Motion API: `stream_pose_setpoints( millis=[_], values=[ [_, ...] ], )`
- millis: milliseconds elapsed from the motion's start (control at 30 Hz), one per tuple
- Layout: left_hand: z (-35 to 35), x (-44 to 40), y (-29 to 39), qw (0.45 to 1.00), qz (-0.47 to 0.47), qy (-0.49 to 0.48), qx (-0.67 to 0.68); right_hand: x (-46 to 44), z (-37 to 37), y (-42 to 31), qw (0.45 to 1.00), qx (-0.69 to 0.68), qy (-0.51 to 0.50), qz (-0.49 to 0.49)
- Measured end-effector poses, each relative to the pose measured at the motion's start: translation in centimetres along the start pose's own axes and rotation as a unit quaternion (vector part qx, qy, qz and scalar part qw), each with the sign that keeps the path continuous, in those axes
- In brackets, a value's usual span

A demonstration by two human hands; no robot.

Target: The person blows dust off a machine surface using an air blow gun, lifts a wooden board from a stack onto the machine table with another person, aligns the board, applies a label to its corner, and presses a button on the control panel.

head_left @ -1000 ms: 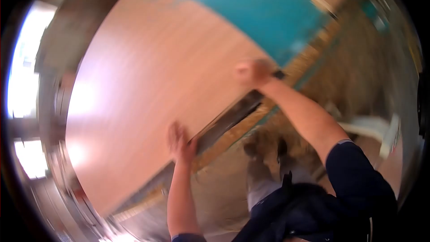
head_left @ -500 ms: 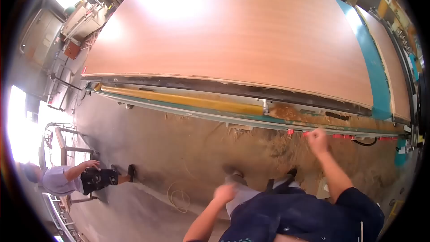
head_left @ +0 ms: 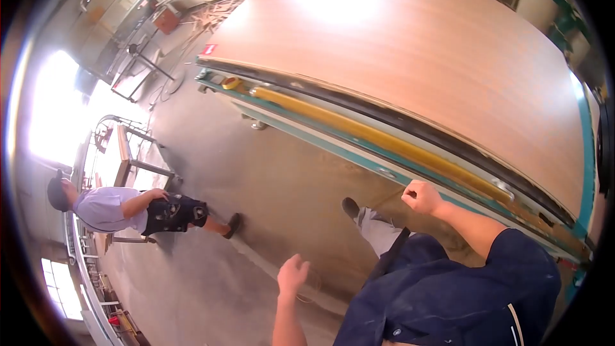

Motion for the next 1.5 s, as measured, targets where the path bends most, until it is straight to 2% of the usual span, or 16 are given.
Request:
stream_pose_setpoints(
  millis=[67,133,167,300,467,533,600,667,700,800,867,900,1067,1267,1400,1500],
  values=[
    [2.3,-4.6,-1.1,0.999,0.007,-0.029,-0.020,-6.1,-2.8,-1.8,1.000,-0.003,-0.002,0.011],
    [3.7,-8.6,-4.6,1.000,0.009,0.009,-0.016,-12.2,-6.1,-3.7,0.999,-0.009,-0.016,0.032],
    [4.7,-10.2,-6.4,0.998,0.060,-0.015,-0.020,-15.9,-7.2,-4.9,0.999,-0.010,-0.020,0.044],
    [9.2,-14.0,-11.0,0.988,0.147,-0.051,0.002,-29.0,-10.2,-13.2,0.997,-0.005,-0.003,0.082],
    [12.9,-17.0,-18.1,0.974,0.217,0.005,0.064,-46.7,-11.1,-21.0,0.976,0.031,0.141,0.163],
    [15.3,-19.8,-21.4,0.973,0.223,0.010,0.060,-53.9,-12.3,-22.3,0.974,-0.033,0.170,0.149],
    [18.3,-25.0,-24.6,0.975,0.220,-0.005,0.042,-60.2,-13.6,-23.5,0.955,0.006,0.246,0.167],
    [23.1,-32.6,-27.7,0.977,0.211,-0.029,0.007,-67.9,-15.3,-22.2,0.961,0.094,0.243,0.096],
    [25.7,-36.4,-28.6,0.983,0.184,-0.008,-0.028,-70.1,-17.0,-21.4,0.962,0.135,0.232,0.051],
    [32.9,-51.5,-29.8,0.997,0.038,0.057,-0.037,-74.8,-18.7,-23.4,0.921,0.160,0.349,0.072],
    [38.3,-60.6,-25.7,0.994,-0.041,0.022,-0.098,-76.3,-18.4,-25.1,0.919,0.224,0.325,-0.013],
    [40.6,-64.2,-23.2,0.982,-0.130,0.070,-0.114,-76.2,-18.8,-25.7,0.916,0.252,0.306,-0.061],
    [47.5,-82.2,-11.5,0.919,-0.376,0.066,-0.099,-76.6,-19.2,-26.8,0.896,0.290,0.320,-0.104],
    [46.3,-99.6,-2.0,0.821,-0.568,0.038,-0.046,-77.6,-18.4,-25.5,0.879,0.320,0.329,-0.130],
    [44.1,-105.8,1.0,0.764,-0.642,-0.028,-0.055,-78.6,-20.4,-27.6,0.870,0.307,0.348,-0.166],
    [43.9,-107.9,1.8,0.730,-0.680,-0.060,-0.033,-83.4,-23.0,-30.6,0.895,0.200,0.364,-0.164]
  ],
)
Point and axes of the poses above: each hand's wrist, its own x-axis away from the middle knuckle, its own z-axis out of the back of the hand, y = z × x, the point moved 3 cm from there along -x, towards the middle knuckle, and after that the axes turned 3 degrees about -y, right-handed, at the moved point
